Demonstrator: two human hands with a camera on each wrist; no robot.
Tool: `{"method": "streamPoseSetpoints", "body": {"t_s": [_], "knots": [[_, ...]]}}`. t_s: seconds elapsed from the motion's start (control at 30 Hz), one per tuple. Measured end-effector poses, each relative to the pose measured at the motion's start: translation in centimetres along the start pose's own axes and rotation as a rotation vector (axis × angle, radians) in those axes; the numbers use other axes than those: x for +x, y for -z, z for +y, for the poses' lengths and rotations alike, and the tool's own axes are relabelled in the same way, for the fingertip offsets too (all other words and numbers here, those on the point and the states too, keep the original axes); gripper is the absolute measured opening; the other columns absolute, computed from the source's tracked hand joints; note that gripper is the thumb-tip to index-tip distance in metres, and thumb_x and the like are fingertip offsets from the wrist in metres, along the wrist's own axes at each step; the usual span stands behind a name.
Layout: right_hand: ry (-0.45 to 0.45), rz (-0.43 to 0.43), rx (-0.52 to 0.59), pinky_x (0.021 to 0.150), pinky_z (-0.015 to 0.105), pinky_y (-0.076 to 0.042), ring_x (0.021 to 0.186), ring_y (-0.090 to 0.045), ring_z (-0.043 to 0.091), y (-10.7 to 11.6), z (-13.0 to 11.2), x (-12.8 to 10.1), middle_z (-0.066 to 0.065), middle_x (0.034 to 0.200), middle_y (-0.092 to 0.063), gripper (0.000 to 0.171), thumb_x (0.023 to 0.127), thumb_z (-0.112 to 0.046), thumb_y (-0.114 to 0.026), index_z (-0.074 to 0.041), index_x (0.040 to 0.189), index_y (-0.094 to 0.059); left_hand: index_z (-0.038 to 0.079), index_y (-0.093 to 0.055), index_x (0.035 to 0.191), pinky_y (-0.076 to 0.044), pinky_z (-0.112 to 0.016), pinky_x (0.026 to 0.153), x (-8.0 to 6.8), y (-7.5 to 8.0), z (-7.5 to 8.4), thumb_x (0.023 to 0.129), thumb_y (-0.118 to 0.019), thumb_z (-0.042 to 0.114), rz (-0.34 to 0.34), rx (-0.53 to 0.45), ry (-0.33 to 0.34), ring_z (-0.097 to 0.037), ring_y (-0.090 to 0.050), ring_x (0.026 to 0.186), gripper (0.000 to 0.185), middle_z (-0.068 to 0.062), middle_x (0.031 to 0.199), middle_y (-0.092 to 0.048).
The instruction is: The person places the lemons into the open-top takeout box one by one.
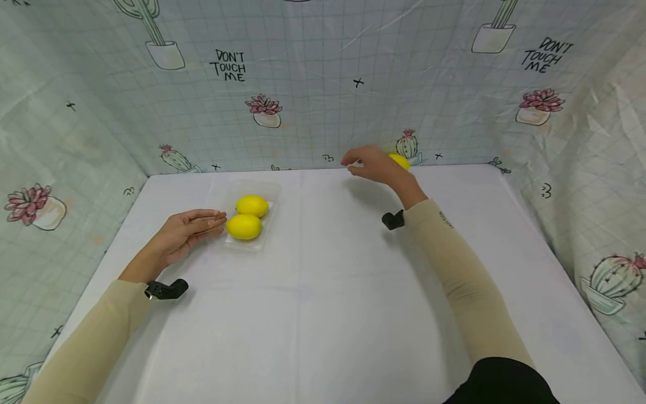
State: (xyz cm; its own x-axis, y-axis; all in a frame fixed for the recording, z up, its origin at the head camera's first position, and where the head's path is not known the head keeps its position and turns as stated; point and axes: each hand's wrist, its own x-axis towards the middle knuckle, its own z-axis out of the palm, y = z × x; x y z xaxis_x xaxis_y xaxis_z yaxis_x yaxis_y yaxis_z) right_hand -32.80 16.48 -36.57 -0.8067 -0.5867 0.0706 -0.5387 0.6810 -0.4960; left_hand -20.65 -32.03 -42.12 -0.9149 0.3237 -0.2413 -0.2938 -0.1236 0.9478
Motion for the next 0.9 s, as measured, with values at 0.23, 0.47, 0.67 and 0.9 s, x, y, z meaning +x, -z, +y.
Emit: {"method": "streamPoseSetpoints", "body": {"t_s": [0.23, 0.47, 0.67, 0.9], "knots": [[-0.234, 0.019, -0.123, 0.119, 0.051, -0.035, 0.142, -0.042, 0.037, 2.5, 4.3, -2.5, 0.019, 0.147, -0.053, 0.038, 0.101, -0.006, -0.058, 0.001, 0.139, -0.059, -0.009, -0.049, 0.138, -0.048, -0.037, 0.107, 0.1, 0.2, -0.1, 0.104, -0.053, -0.003, -0.038, -0.075, -0.008, -0.021, -0.063, 0.125, 0.035, -0.011, 0.133, -0.066], [-0.317, -0.048, -0.207, 0.123, 0.053, -0.029, 0.145, -0.032, 0.042, 2.6, 6.1, -3.5, 0.023, 0.157, -0.038, 0.048, 0.101, -0.007, -0.062, 0.000, 0.147, -0.049, -0.011, -0.043, 0.142, -0.046, -0.038, 0.109, 0.2, -0.1, 0.1, 0.104, -0.054, -0.002, -0.040, -0.069, -0.007, -0.020, -0.063, 0.126, 0.040, -0.011, 0.134, -0.066], [-0.367, -0.108, -0.210, 0.117, 0.054, -0.036, 0.134, -0.040, 0.041, 2.8, 5.8, -3.6, 0.027, 0.154, -0.039, 0.057, 0.097, 0.003, -0.061, 0.001, 0.151, -0.043, -0.012, -0.037, 0.146, -0.046, -0.037, 0.109, 0.1, -0.1, 0.0, 0.104, -0.056, 0.001, -0.020, -0.009, 0.001, -0.019, -0.062, 0.127, 0.048, -0.012, 0.140, -0.061], [-0.295, -0.204, -0.269, 0.112, 0.055, -0.042, 0.126, -0.044, 0.042, 3.6, 5.7, -4.6, 0.028, 0.136, -0.050, 0.035, 0.094, 0.011, -0.058, 0.006, 0.128, -0.066, -0.010, -0.042, 0.146, -0.049, -0.039, 0.107, -0.2, -0.1, 0.0, 0.103, -0.060, 0.005, 0.053, 0.058, 0.017, -0.020, -0.061, 0.128, 0.049, -0.014, 0.143, -0.059]]}}
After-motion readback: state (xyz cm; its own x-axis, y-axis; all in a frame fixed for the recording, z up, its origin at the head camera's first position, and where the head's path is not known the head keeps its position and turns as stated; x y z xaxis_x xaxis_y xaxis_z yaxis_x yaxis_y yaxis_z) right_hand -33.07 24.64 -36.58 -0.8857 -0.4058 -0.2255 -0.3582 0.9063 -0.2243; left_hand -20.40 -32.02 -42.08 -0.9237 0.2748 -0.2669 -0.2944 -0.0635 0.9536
